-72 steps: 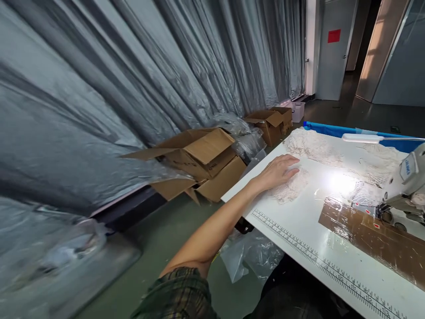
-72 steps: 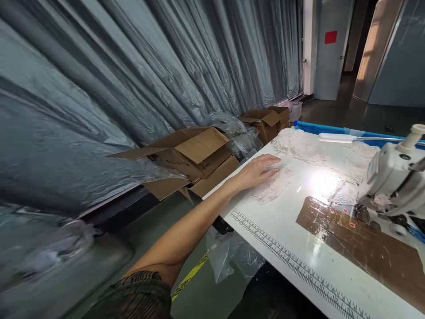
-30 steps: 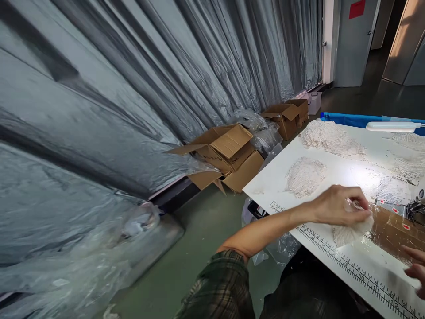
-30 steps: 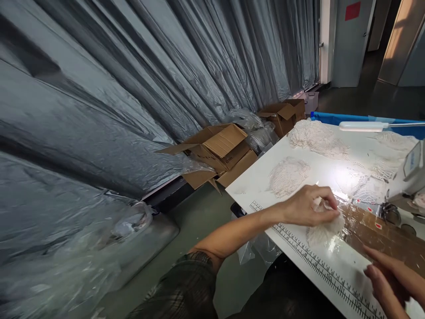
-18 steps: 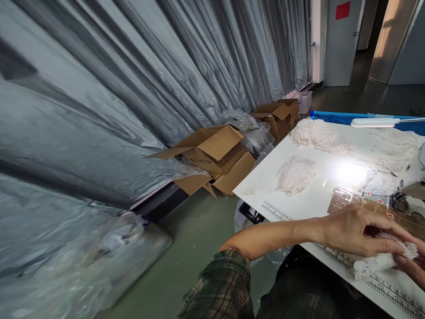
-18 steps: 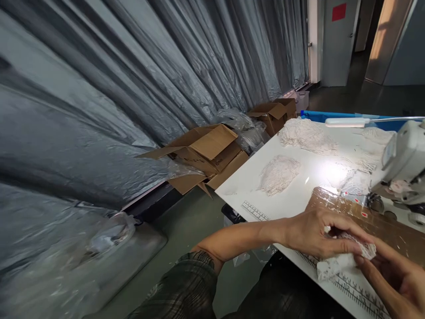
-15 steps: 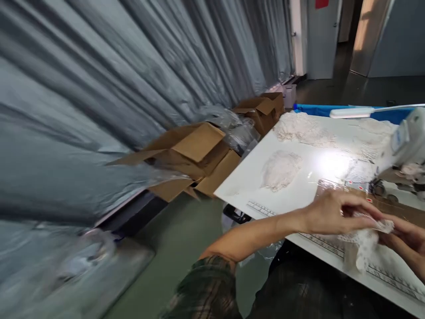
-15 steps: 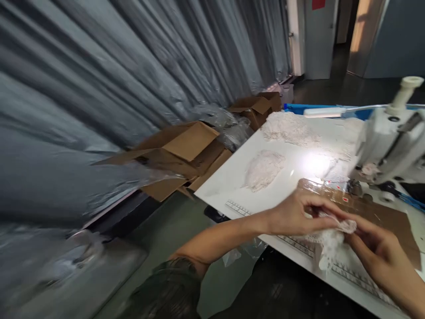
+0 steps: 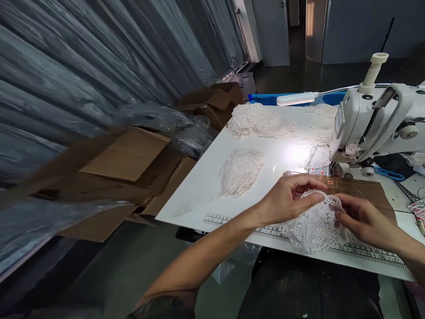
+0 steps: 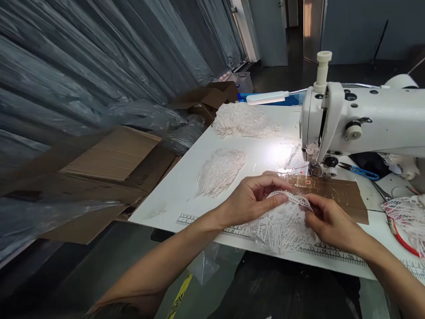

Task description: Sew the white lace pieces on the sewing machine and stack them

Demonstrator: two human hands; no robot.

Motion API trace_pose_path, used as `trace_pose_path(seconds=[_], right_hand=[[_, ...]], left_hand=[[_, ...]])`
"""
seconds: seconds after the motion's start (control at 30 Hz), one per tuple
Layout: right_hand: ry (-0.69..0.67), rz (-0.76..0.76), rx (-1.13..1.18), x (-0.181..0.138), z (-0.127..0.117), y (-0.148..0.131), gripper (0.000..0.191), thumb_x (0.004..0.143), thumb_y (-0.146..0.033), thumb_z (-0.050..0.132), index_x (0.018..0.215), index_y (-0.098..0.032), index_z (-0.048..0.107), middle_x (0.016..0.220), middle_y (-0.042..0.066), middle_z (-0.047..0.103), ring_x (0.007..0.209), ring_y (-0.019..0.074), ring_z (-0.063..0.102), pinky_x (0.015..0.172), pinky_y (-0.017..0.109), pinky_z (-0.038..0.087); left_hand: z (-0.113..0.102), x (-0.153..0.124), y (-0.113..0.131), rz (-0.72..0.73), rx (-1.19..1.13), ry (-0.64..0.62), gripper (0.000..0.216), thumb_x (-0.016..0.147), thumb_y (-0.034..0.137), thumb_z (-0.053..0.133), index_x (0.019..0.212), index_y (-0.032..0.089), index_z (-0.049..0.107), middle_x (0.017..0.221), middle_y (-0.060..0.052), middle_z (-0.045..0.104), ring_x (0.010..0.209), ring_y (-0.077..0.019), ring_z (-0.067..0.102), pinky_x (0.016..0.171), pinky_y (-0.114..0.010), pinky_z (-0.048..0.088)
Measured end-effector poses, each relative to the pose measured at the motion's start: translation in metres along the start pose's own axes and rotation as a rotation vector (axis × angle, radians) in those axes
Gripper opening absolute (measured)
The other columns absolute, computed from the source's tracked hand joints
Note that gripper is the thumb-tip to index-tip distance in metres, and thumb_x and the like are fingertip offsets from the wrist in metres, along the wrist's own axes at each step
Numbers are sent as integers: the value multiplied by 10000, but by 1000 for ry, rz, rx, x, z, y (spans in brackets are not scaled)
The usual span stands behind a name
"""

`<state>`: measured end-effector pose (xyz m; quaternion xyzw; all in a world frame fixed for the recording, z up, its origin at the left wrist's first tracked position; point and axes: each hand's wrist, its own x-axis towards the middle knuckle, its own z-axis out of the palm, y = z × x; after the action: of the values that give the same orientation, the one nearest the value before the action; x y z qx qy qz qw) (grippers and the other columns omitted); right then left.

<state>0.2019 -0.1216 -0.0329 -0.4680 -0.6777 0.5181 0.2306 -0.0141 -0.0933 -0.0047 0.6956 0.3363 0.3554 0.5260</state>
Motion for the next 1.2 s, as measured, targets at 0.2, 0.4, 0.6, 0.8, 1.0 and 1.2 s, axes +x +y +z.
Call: trace_pose_path(seconds=[0.2, 0.4, 0.6, 0.8, 1.0, 1.2], right_hand=[[164, 158, -315, 28, -21, 8, 432, 843, -595, 491, 890, -204, 669, 590, 7, 553, 517, 144, 480, 489, 269, 358], [285, 200, -496, 43, -28, 10, 449, 863, -607, 438, 812, -217, 655, 527, 8, 546, 489, 154, 488, 479, 275, 342], [305, 168, -389, 37, -37, 25, 557, 843, -680, 439, 815, -178, 680, 562, 22, 576, 542, 165, 530, 469, 266, 371], [272, 106, -386, 36, -35, 21, 423, 802, -608, 535, 864, -221, 695, 550, -1, 584, 490, 154, 512, 447, 276, 368], [362, 66, -469, 36, -26, 17, 366, 765, -518, 541, 893, -204, 678, 675, 27, 663, 534, 153, 550, 509, 289, 395], [423, 79, -433, 27, -16, 13, 418, 761, -553, 536, 931, -196, 673, 604, 13, 618, 525, 164, 557, 525, 296, 416]], left_hand=[[-37, 34, -11, 12, 653, 4, 212, 893, 270, 572, 1036, 144, 664, 945, -62, 680, 834, -151, 623, 722, -280, 505], [-34, 87, -43, -26, 1209, -158, 332, 1001, 300, 369, 1048, 118, 642, 1105, -126, 619, 937, -225, 588, 741, -339, 455], [-37, 124, -76, 301, 1248, -167, 327, 964, 197, 349, 1151, 93, 595, 1164, -177, 599, 1049, -267, 559, 833, -395, 459], [-31, 93, -73, 487, 1052, -161, 336, 899, 97, 323, 1058, 100, 619, 1060, -140, 638, 803, -161, 606, 576, -281, 484], [-16, 59, -62, 646, 1160, -400, 390, 946, 347, 419, 1188, 94, 592, 1162, -145, 635, 888, -228, 604, 743, -377, 482], [-17, 57, -59, 612, 1174, -314, 416, 1003, 418, 361, 1204, 132, 587, 1236, -113, 632, 988, -237, 582, 859, -390, 408]])
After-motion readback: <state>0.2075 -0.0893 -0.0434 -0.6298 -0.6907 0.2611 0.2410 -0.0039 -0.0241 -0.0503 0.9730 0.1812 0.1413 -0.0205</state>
